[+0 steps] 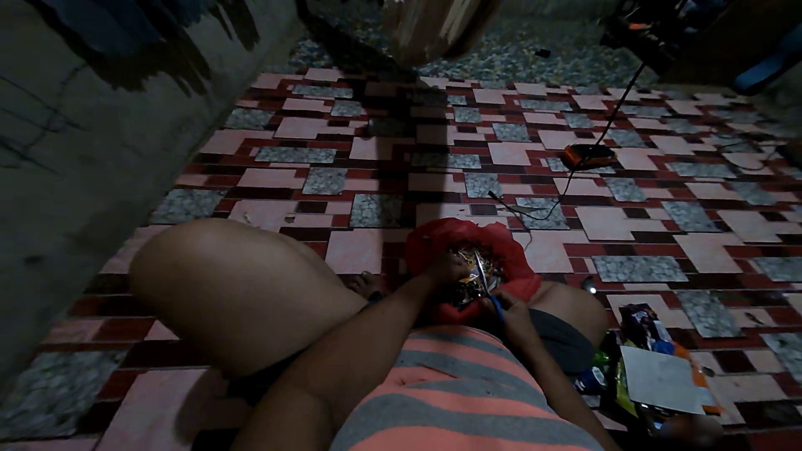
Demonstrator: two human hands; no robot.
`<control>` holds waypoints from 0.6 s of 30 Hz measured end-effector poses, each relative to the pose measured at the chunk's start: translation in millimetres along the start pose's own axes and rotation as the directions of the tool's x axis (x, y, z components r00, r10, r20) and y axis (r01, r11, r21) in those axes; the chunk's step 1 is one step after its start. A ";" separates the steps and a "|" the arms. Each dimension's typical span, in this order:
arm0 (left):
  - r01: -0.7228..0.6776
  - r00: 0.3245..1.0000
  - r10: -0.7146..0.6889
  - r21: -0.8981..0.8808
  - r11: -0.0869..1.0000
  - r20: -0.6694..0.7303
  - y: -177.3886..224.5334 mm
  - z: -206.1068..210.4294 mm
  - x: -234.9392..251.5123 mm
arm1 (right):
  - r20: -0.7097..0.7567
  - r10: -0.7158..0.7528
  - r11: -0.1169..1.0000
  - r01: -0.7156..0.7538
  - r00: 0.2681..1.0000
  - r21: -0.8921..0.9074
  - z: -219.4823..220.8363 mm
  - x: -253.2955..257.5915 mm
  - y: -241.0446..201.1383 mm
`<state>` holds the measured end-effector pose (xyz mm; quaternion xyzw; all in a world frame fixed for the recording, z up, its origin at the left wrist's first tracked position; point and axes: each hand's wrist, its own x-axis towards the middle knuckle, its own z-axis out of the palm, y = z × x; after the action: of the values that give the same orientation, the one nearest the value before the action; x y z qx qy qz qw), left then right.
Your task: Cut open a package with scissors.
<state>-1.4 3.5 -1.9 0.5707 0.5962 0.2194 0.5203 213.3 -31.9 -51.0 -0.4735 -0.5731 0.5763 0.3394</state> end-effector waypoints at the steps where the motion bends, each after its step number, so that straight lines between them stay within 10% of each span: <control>1: 0.002 1.000 -0.002 -0.002 1.000 -0.009 -0.4 -0.1 -0.1 | 0.000 0.016 1.000 -0.015 1.000 0.008 0.3 0.1 -1.7; 18: -0.061 0.998 0.061 0.012 0.998 -0.009 -5.0 0.2 2.4 | 0.071 0.032 0.999 -0.032 0.997 -0.005 -2.3 1.3 -0.3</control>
<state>-3.1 4.3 -7.2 0.5906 0.5824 0.2341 0.5072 214.9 -29.8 -50.7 -0.4624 -0.5785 0.5970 0.3084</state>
